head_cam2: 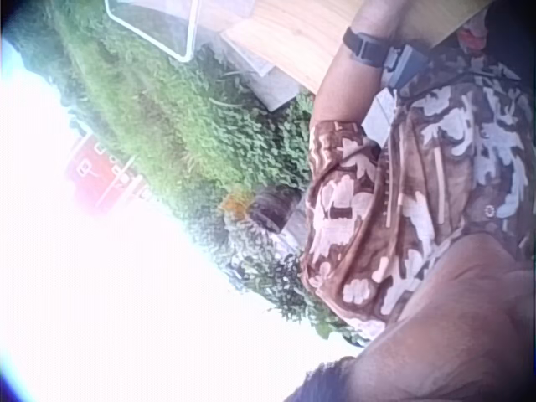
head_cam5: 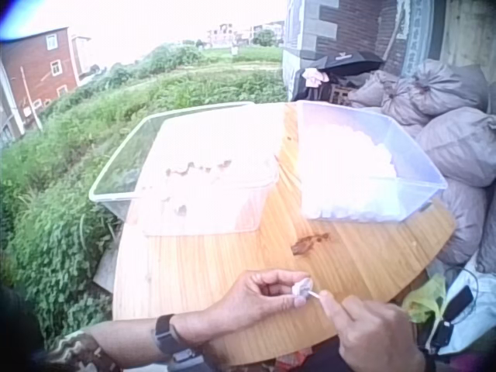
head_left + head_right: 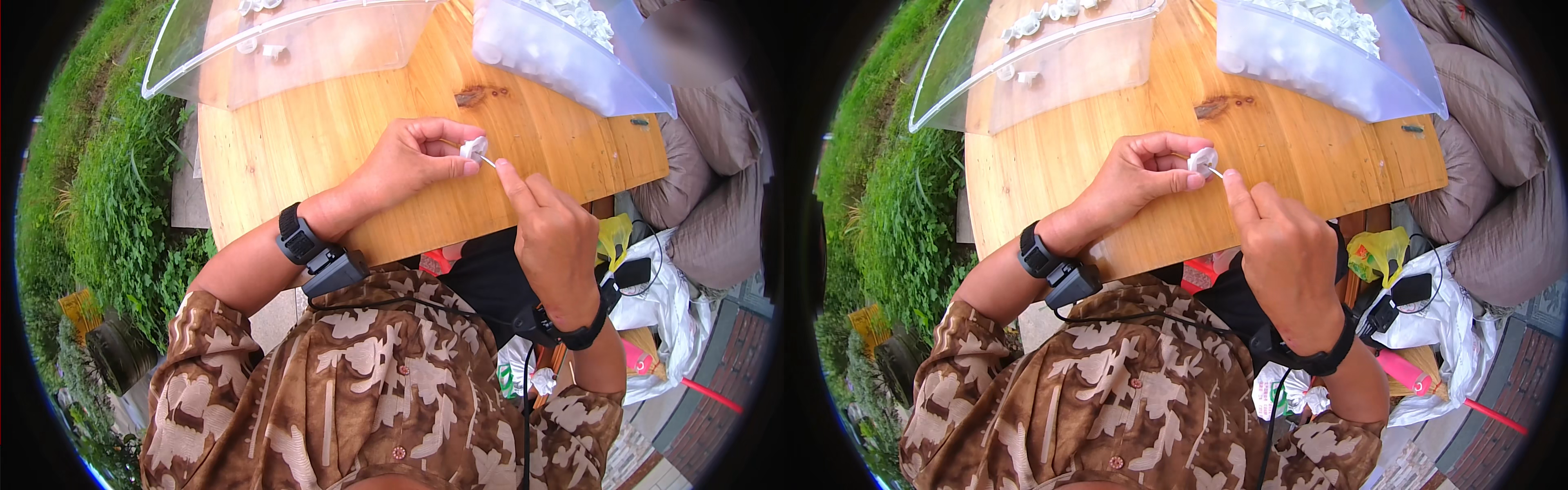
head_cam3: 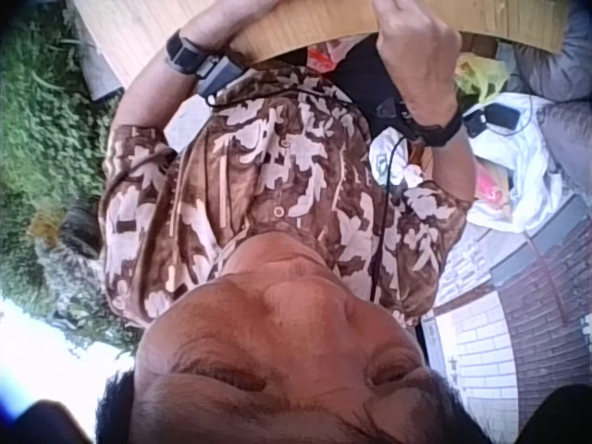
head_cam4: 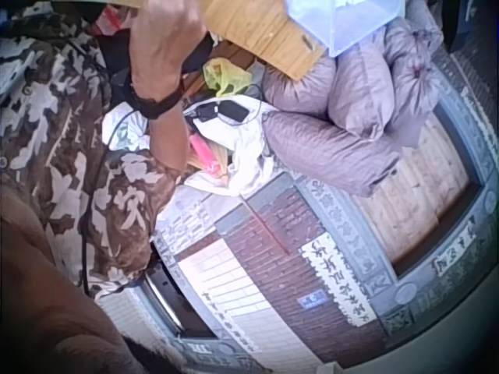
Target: Using a metal pick to scrape or clean individual small white plastic components at a workbench.
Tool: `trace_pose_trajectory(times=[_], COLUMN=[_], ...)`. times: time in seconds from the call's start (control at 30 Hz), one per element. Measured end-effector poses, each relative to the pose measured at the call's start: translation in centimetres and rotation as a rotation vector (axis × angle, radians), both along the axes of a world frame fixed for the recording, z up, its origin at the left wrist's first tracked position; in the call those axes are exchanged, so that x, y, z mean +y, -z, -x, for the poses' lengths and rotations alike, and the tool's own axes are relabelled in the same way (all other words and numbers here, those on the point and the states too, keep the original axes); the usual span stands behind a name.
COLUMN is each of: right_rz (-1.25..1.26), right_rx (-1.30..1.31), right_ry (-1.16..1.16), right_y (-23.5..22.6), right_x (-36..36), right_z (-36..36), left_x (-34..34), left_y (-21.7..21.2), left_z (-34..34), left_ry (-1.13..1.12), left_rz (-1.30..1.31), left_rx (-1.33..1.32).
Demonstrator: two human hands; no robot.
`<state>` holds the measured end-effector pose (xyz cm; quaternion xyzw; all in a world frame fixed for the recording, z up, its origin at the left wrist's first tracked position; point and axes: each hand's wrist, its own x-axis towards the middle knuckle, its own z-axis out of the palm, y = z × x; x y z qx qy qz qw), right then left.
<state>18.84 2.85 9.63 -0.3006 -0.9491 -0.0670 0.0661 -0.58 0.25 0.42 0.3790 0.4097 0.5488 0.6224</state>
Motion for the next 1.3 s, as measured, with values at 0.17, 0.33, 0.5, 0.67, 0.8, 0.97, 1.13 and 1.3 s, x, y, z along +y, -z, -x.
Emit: trace_pose_trajectory(times=[0.17, 0.33, 0.5, 0.67, 0.8, 0.97, 1.13, 1.3], right_rz=[-0.003, 0.035, 0.144, 0.124, 0.139, 0.178, 0.228, 0.272], right_rx=[-0.027, -0.057, 0.036, 0.063, 0.068, 0.059, 0.044, 0.074], right_ry=[0.033, 0.010, 0.007, -0.006, 0.005, 0.012, 0.013, 0.033], right_y=[0.2, -0.3, -2.1, -2.8, -2.6, -2.2, -1.9, -1.4], right_x=[-0.5, -0.3, 0.0, 1.0, 1.1, 0.9, 0.4, -0.1], right_z=[0.3, 0.3, -1.2, -1.4, -1.1, -0.9, -0.7, -0.5], left_x=[0.0, 0.0, 0.0, 0.2, 0.0, 0.1, 0.1, 0.0], left_y=[0.1, 0.0, 0.2, 0.4, 0.0, 0.3, 0.3, 0.3], left_z=[-0.1, 0.1, 0.0, 0.3, 0.3, 0.4, 0.3, 0.1], left_ry=[-0.002, 0.042, 0.058, 0.126, 0.152, 0.158, 0.142, 0.128], left_rz=[-0.008, 0.001, -0.075, -0.089, -0.054, -0.062, -0.045, -0.033], left_rx=[0.018, 0.095, -0.010, -0.035, -0.044, -0.049, -0.013, 0.024])
